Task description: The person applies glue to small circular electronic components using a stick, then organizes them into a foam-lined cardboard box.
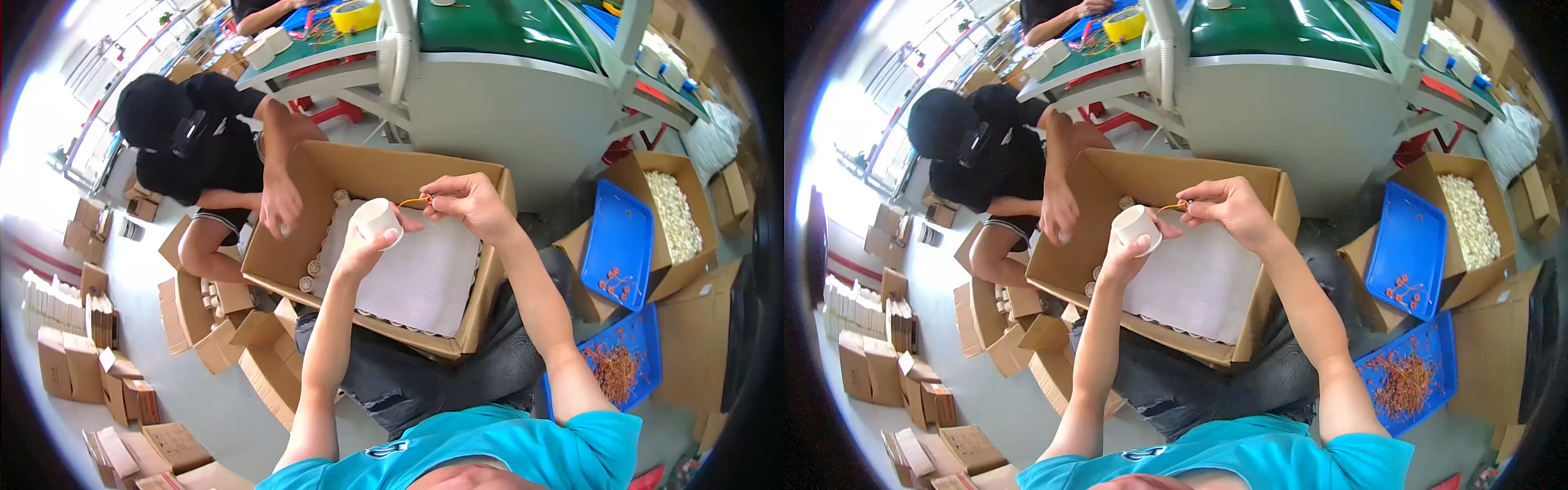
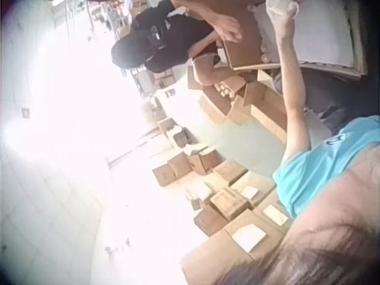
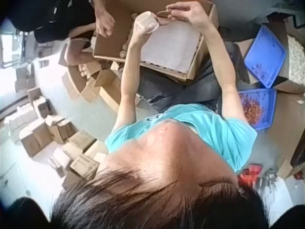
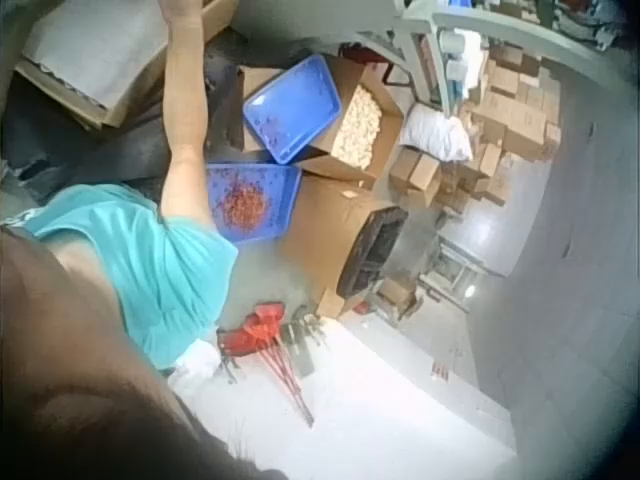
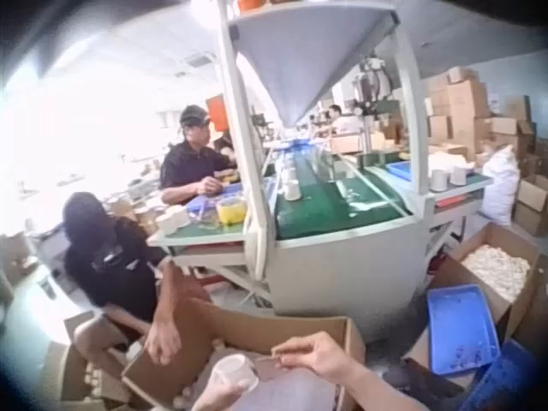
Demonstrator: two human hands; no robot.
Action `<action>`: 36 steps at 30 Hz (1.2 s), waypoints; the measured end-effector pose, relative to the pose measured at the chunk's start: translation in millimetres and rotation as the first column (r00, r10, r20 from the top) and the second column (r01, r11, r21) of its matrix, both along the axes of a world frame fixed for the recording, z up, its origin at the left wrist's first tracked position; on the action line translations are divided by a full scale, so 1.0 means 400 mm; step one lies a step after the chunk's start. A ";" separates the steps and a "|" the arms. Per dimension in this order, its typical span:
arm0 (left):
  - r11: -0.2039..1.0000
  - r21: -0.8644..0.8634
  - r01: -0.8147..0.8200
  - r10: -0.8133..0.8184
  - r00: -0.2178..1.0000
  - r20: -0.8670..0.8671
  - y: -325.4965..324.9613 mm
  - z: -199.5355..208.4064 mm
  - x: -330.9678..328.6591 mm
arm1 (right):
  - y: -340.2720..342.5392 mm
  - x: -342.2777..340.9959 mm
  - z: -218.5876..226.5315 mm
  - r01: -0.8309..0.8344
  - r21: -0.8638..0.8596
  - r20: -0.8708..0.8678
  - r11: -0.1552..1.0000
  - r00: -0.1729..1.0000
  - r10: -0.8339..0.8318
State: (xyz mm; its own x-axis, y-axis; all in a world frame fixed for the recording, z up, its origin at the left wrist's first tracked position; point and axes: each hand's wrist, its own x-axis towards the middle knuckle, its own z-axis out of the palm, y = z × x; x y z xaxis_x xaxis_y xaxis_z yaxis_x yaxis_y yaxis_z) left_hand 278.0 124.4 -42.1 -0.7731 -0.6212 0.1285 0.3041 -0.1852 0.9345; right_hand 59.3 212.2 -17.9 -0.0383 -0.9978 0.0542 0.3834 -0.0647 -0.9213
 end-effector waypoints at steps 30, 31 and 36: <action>0.184 -0.911 -0.369 0.705 0.696 -0.140 -0.006 -0.050 -0.038 | 0.039 0.085 -0.035 0.324 -0.517 -0.491 0.792 0.646 -0.584; 0.183 -0.912 -0.368 0.703 0.697 -0.140 -0.005 -0.051 -0.038 | 0.038 0.086 -0.037 0.322 -0.510 -0.501 0.798 0.642 -0.580; 0.191 -0.911 -0.365 0.685 0.715 -0.143 -0.008 -0.058 -0.031 | 0.035 0.096 -0.039 0.324 -0.477 -0.530 0.817 0.636 -0.561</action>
State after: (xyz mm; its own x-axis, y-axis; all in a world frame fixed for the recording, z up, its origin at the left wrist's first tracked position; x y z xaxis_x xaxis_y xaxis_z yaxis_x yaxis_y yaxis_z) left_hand 265.7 121.2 -65.4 -0.4024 -0.5578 0.7259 -0.2723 0.8300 0.4868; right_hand 97.7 226.2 -33.5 -0.3092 -0.7865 0.5346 -0.4227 -0.3899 -0.8181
